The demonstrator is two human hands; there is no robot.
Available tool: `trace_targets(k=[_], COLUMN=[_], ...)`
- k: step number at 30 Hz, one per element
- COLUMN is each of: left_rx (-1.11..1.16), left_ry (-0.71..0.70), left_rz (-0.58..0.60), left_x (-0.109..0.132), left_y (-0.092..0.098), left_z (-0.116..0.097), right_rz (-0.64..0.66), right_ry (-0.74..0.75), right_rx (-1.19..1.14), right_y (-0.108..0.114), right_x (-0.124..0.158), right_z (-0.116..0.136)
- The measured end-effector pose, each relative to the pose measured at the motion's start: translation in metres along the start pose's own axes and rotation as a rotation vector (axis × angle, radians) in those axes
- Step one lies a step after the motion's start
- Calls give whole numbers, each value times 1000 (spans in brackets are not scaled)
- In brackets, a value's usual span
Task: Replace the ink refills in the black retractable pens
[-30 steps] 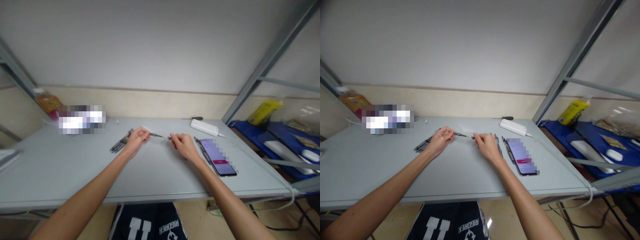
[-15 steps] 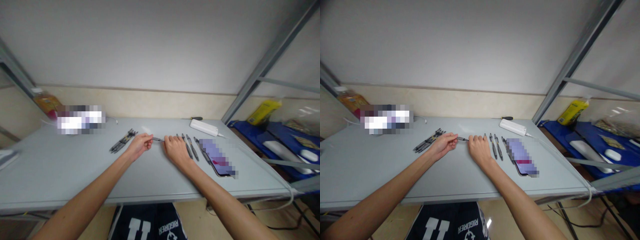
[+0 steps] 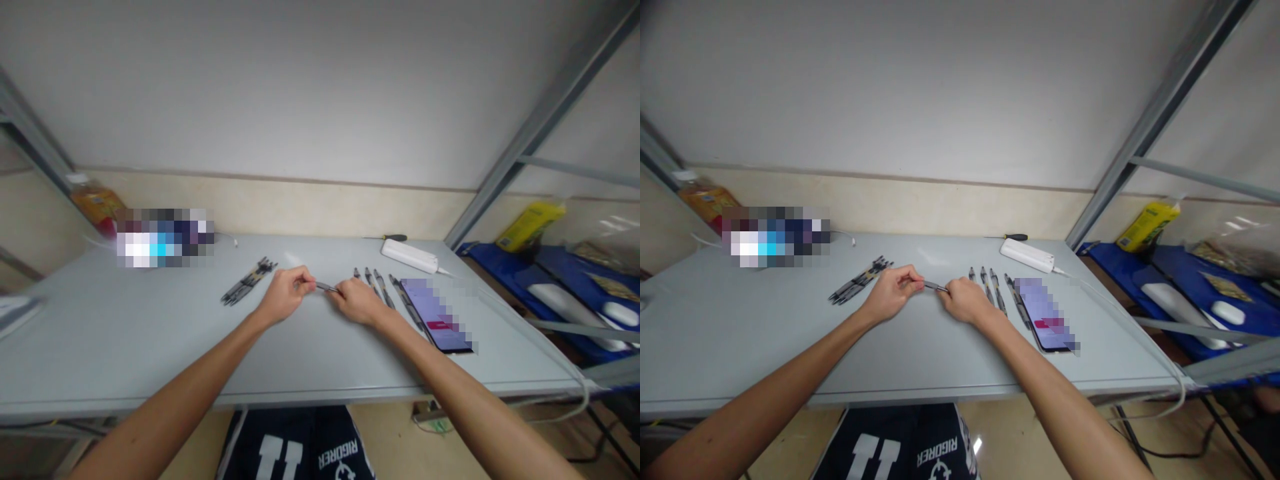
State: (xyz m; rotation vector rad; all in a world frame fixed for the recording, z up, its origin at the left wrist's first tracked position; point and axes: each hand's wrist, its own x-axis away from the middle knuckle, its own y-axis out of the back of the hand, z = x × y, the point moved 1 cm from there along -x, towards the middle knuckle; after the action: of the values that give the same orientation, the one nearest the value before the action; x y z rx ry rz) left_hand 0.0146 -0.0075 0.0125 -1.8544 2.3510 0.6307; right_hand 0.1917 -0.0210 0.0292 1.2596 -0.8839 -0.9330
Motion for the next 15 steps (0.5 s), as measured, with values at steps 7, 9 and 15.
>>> trace_targets(k=[7, 9, 15], left_rx=[-4, 10, -167], left_ry=[-34, -1, 36], left_rz=[56, 86, 206], left_x=[1, 1, -1], left_y=[-3, -3, 2], left_z=[-7, -6, 0], right_rz=[-25, -30, -98], right_ry=[-47, -52, -39], right_rx=[136, 188, 246], right_y=[5, 5, 5], right_x=[4, 5, 6], right_z=[-3, -1, 4])
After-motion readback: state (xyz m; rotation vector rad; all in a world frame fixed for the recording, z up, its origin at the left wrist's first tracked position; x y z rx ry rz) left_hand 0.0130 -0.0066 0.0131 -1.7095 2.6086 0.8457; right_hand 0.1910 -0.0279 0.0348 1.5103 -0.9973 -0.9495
